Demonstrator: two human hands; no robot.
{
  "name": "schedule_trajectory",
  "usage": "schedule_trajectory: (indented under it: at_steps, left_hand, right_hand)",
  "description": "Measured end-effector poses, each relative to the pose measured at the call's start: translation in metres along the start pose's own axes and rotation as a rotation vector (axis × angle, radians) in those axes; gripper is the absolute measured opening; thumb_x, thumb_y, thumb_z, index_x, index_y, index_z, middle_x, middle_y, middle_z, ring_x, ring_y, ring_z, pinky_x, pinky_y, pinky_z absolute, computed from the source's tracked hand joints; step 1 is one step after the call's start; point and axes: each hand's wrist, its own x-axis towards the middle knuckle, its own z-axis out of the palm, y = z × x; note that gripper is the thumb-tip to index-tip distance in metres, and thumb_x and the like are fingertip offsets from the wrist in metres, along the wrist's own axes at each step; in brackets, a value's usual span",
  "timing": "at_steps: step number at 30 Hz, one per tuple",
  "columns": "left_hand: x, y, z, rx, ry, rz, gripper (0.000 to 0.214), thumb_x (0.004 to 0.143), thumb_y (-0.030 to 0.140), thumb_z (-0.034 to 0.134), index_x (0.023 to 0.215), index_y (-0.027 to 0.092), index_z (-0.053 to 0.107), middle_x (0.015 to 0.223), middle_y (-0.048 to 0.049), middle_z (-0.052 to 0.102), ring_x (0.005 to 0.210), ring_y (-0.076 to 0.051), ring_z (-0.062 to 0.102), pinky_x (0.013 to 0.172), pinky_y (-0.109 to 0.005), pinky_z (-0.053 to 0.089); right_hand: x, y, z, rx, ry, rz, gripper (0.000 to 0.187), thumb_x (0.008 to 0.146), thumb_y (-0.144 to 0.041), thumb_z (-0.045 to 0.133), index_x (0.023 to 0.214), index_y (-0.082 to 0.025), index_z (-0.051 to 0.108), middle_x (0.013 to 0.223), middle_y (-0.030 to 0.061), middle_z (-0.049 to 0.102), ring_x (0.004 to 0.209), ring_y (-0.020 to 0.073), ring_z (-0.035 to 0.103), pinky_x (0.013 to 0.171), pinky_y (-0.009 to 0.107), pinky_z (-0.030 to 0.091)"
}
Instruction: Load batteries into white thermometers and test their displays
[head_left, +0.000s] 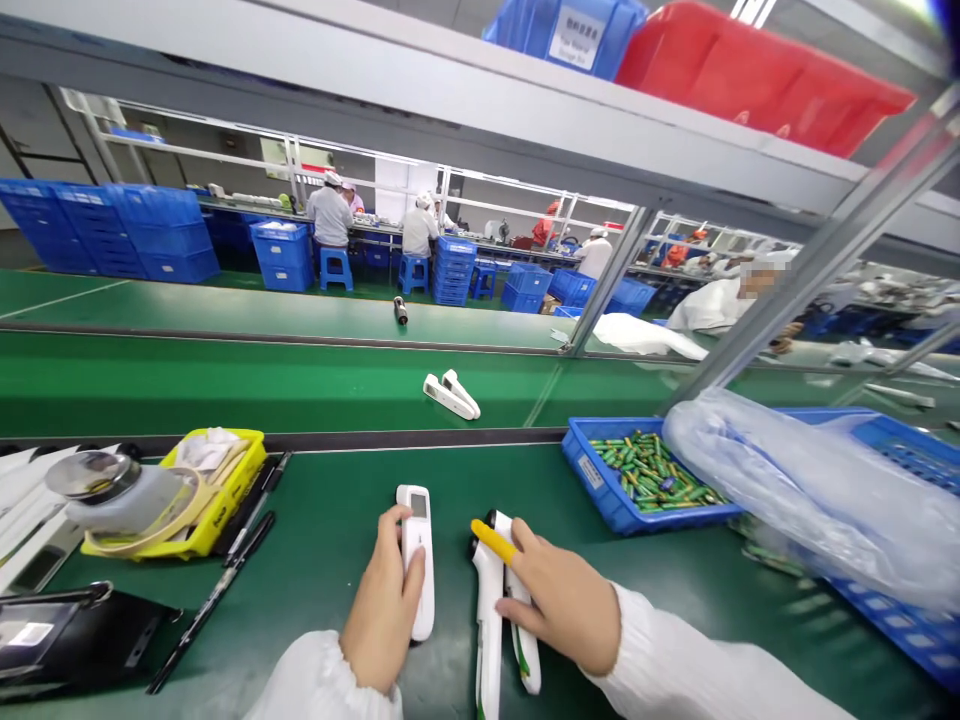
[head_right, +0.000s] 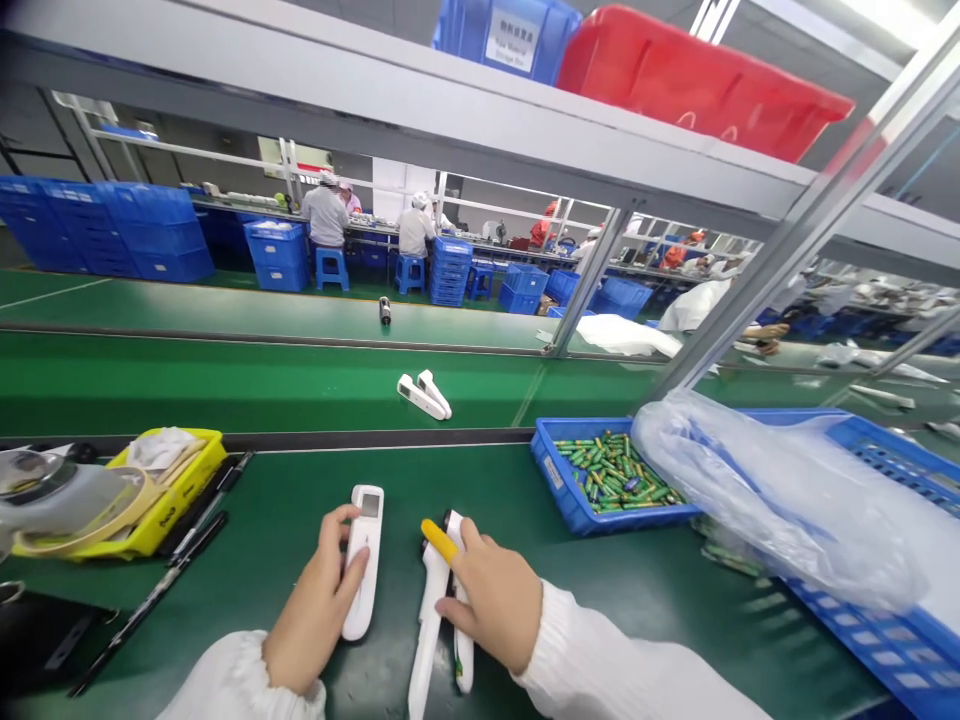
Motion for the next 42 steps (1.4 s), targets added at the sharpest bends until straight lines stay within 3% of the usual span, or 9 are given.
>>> schedule_trajectory:
  at_steps: [4,7,11,14,17,20,24,29,42]
  left_hand:
    - [0.003,0.0,0.003,-0.485,0.002,-0.07,0.062,0.087,0.043,0.048,0.138,0.03,0.015,0.115,-0.0064,0.045,0.086,-0.02,0.064,0.076,-0.036,0.053]
    - [0.001,0.008,0.005,-0.619,0.01,-0.069,0.066,0.083,0.042,0.057,0.139,0.028,0.023,0.102,-0.0033,0.054,0.076,-0.016,0.062,0.071,-0.031,0.054]
    - [-0.004,0.015,0.005,-0.695,0.046,-0.085,0.066,0.082,0.043,0.06,0.139,0.026,0.03,0.076,0.0017,0.06,0.064,-0.014,0.058,0.063,-0.026,0.052]
    - [-0.003,0.015,0.005,-0.733,0.036,-0.111,0.07,0.078,0.042,0.066,0.138,0.024,0.034,0.097,-0.0048,0.066,0.068,-0.013,0.059,0.063,-0.026,0.052]
    - [-0.002,0.016,0.004,-0.753,0.003,-0.103,0.074,0.077,0.042,0.068,0.139,0.024,0.031,0.102,-0.0079,0.066,0.068,-0.014,0.061,0.059,-0.026,0.053]
    - [-0.004,0.019,0.005,-0.773,-0.016,-0.086,0.077,0.078,0.04,0.066,0.142,0.03,0.025,0.092,-0.0041,0.066,0.065,-0.015,0.061,0.054,-0.026,0.052]
    - [-0.008,0.021,0.008,-0.802,-0.034,-0.068,0.075,0.081,0.038,0.062,0.144,0.034,0.022,0.085,-0.0011,0.062,0.058,-0.014,0.059,0.05,-0.026,0.051]
    - [-0.011,0.018,0.011,-0.768,-0.063,-0.046,0.073,0.084,0.036,0.059,0.145,0.034,0.02,0.089,-0.0032,0.062,0.062,-0.015,0.061,0.055,-0.028,0.053]
    - [-0.015,0.034,0.012,-0.762,-0.034,-0.196,0.07,0.086,0.034,0.057,0.146,0.035,0.019,0.095,-0.0047,0.063,0.056,-0.009,0.052,0.05,-0.021,0.045]
  right_hand:
    - [-0.007,0.025,0.032,0.179,0.061,0.094,0.02,0.079,-0.02,0.056,0.097,-0.012,0.061,0.109,0.0158,0.055,0.08,0.0266,0.063,0.073,0.041,0.05]
    - [0.005,0.05,0.052,0.434,0.254,0.115,0.024,0.078,-0.013,0.049,0.1,-0.012,0.059,0.111,0.0166,0.056,0.093,0.0291,0.061,0.085,0.046,0.046]
    - [0.025,0.063,0.057,1.298,0.365,0.063,0.04,0.082,-0.034,0.056,0.117,-0.017,0.047,0.098,0.0085,0.059,0.081,0.0208,0.061,0.073,0.038,0.051]
    - [0.034,0.053,0.044,1.944,0.282,-0.024,0.046,0.076,-0.046,0.067,0.108,-0.02,0.047,0.085,0.0018,0.058,0.062,0.0114,0.056,0.059,0.027,0.048]
    - [0.038,0.036,0.032,2.246,0.158,-0.208,0.041,0.077,-0.054,0.064,0.089,-0.018,0.049,0.077,-0.0021,0.052,0.048,0.0043,0.041,0.043,0.018,0.034]
    - [0.038,0.022,0.033,2.327,-0.005,-0.392,0.043,0.076,-0.057,0.064,0.08,-0.017,0.049,0.067,-0.0057,0.044,0.04,0.0013,0.026,0.034,0.015,0.018]
    - [0.034,0.012,0.042,2.242,-0.138,-0.422,0.043,0.081,-0.057,0.057,0.07,-0.016,0.048,0.051,-0.0049,0.043,0.037,0.004,0.033,0.035,0.018,0.023]
    - [0.026,0.008,0.042,2.178,0.051,-0.298,0.034,0.079,-0.046,0.063,0.073,-0.017,0.045,0.051,-0.0048,0.049,0.035,0.0062,0.04,0.033,0.019,0.03]
    - [0.018,0.005,0.043,1.999,0.205,-0.015,0.034,0.08,-0.048,0.06,0.075,-0.016,0.047,0.047,-0.0028,0.057,0.031,0.0078,0.045,0.033,0.018,0.035]
